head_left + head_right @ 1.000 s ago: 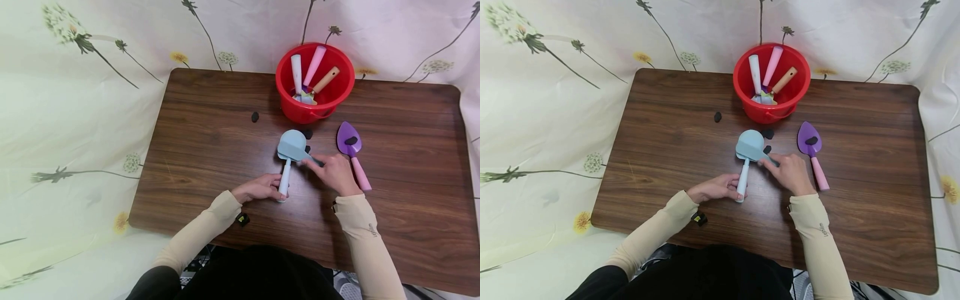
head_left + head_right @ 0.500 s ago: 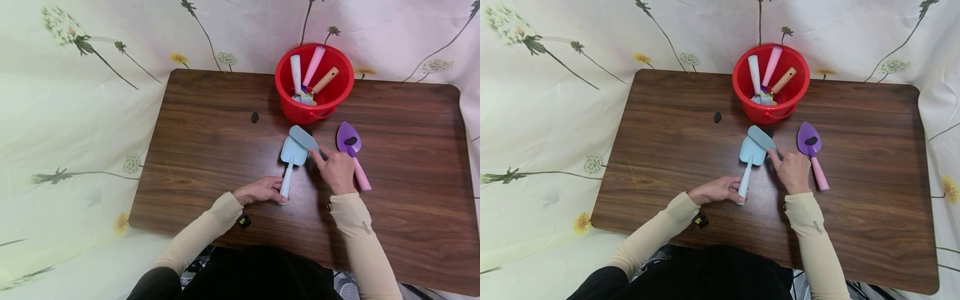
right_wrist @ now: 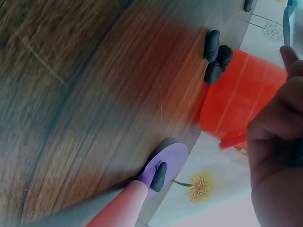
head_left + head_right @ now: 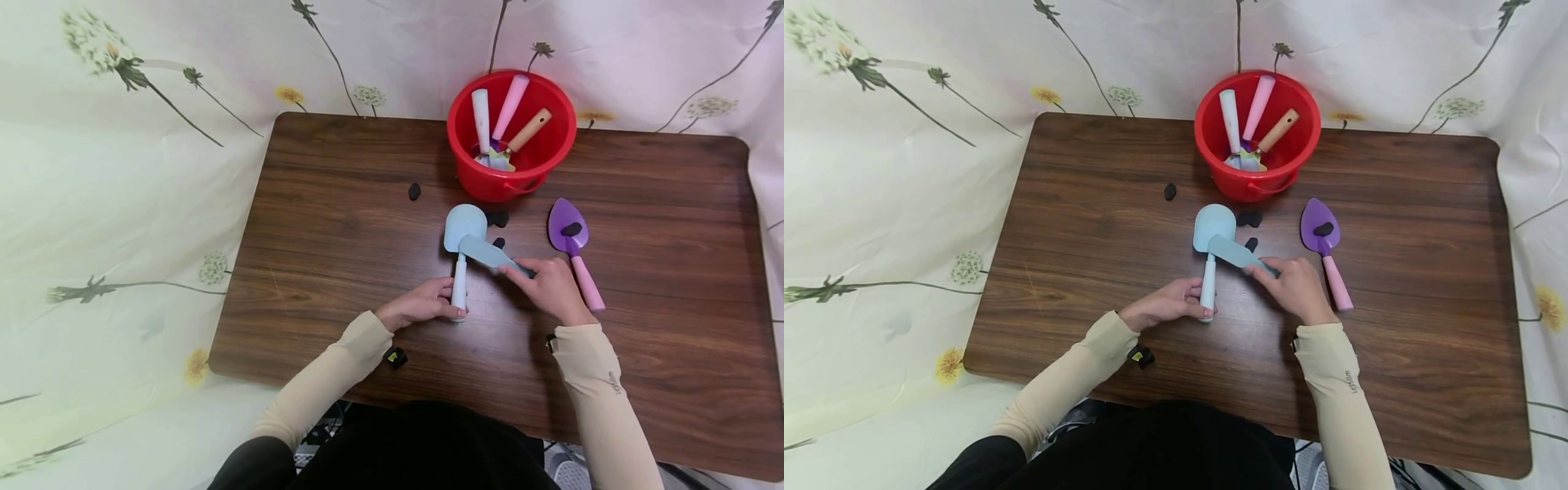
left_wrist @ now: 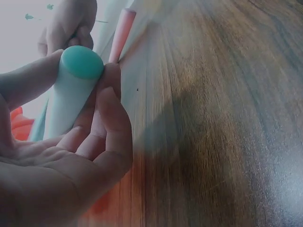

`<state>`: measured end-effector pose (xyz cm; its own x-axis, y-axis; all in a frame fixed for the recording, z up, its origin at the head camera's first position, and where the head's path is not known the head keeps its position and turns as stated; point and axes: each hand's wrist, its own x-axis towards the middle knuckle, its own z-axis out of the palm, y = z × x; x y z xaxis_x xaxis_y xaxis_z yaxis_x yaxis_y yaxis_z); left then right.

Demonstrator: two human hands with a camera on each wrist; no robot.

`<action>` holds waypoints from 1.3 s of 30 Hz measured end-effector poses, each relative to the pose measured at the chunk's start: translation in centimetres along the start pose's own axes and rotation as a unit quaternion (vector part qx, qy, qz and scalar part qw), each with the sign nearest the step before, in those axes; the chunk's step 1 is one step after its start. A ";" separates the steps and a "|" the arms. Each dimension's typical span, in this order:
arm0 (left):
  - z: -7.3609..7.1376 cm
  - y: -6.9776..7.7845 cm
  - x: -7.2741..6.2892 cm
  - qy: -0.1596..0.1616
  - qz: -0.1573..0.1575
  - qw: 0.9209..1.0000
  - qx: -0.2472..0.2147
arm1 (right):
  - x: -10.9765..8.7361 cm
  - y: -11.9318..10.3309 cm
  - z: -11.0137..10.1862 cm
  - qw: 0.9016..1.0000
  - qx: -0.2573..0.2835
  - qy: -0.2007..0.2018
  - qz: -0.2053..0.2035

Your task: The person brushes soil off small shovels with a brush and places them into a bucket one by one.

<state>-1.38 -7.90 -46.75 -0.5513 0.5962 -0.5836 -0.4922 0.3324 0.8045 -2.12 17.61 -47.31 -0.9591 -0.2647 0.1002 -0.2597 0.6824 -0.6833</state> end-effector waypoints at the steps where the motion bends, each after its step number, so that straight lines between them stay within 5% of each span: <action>1: 0.0 0.0 0.0 -0.001 0.000 1.000 0.000 | 0.0 0.0 0.0 1.000 -0.003 0.000 0.003; 16: -0.4 -0.7 -0.7 -0.034 -0.021 0.999 0.021 | 0.8 0.5 -0.5 0.991 -0.105 0.078 0.034; 20: 0.0 -0.7 -0.7 -0.038 -0.020 0.999 0.022 | 0.9 0.3 -0.4 0.990 -0.089 0.106 0.027; 29: 0.2 -0.7 -0.2 -0.033 -0.019 0.999 0.025 | 0.7 -0.3 0.7 0.997 -0.010 0.041 -0.057; 39: 0.2 -0.6 -0.5 -0.069 -0.002 0.998 0.013 | 0.9 -0.3 0.4 0.996 -0.062 0.057 -0.024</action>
<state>-0.68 -8.27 -46.90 -0.4510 0.6893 -0.5670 -0.4756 0.3520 0.8061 -2.83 16.89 -47.31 -0.9500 -0.2253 0.2161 -0.3106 0.7518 -0.5817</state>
